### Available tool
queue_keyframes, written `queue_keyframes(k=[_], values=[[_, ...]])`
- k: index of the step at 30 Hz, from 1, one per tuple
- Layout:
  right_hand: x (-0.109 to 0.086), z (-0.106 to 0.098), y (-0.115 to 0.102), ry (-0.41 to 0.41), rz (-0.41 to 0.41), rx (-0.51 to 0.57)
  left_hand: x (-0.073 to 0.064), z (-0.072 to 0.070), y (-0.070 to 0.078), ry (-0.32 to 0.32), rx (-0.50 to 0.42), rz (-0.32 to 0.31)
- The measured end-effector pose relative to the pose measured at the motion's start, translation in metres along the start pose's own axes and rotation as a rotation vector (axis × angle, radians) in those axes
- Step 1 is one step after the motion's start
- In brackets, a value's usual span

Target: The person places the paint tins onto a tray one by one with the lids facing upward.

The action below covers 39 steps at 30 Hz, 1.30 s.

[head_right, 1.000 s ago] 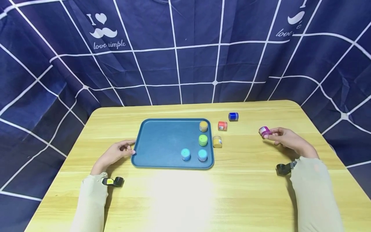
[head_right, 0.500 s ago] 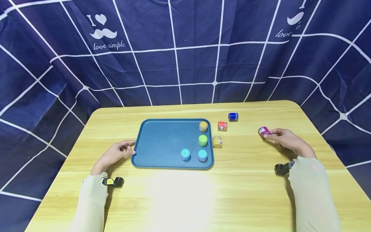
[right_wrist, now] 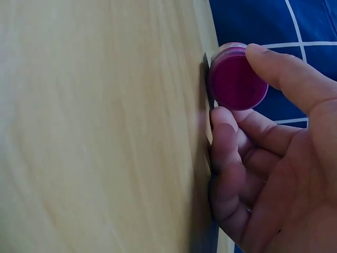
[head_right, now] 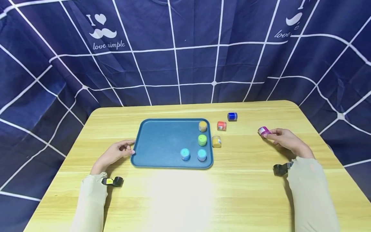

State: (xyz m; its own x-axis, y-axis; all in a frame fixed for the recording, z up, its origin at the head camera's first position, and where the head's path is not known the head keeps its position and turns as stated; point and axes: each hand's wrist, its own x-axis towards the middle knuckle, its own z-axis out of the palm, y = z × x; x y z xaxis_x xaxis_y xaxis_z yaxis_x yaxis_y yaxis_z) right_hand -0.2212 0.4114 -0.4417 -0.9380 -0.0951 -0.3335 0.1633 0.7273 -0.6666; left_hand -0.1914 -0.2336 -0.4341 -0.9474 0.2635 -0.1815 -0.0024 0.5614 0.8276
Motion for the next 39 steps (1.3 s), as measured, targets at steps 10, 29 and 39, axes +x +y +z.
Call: queue_keyframes(k=[10, 29, 39], values=[[-0.008, -0.001, 0.004, -0.002, -0.035, 0.158, -0.001, 0.000, 0.000, -0.001, 0.000, 0.005], [-0.007, -0.002, -0.014, 0.052, -0.071, 0.019, 0.013, 0.003, -0.027, 0.014, 0.007, 0.002], [-0.004, 0.005, -0.037, 0.079, -0.143, -0.045, 0.019, 0.003, -0.039, 0.019, 0.011, 0.001]])
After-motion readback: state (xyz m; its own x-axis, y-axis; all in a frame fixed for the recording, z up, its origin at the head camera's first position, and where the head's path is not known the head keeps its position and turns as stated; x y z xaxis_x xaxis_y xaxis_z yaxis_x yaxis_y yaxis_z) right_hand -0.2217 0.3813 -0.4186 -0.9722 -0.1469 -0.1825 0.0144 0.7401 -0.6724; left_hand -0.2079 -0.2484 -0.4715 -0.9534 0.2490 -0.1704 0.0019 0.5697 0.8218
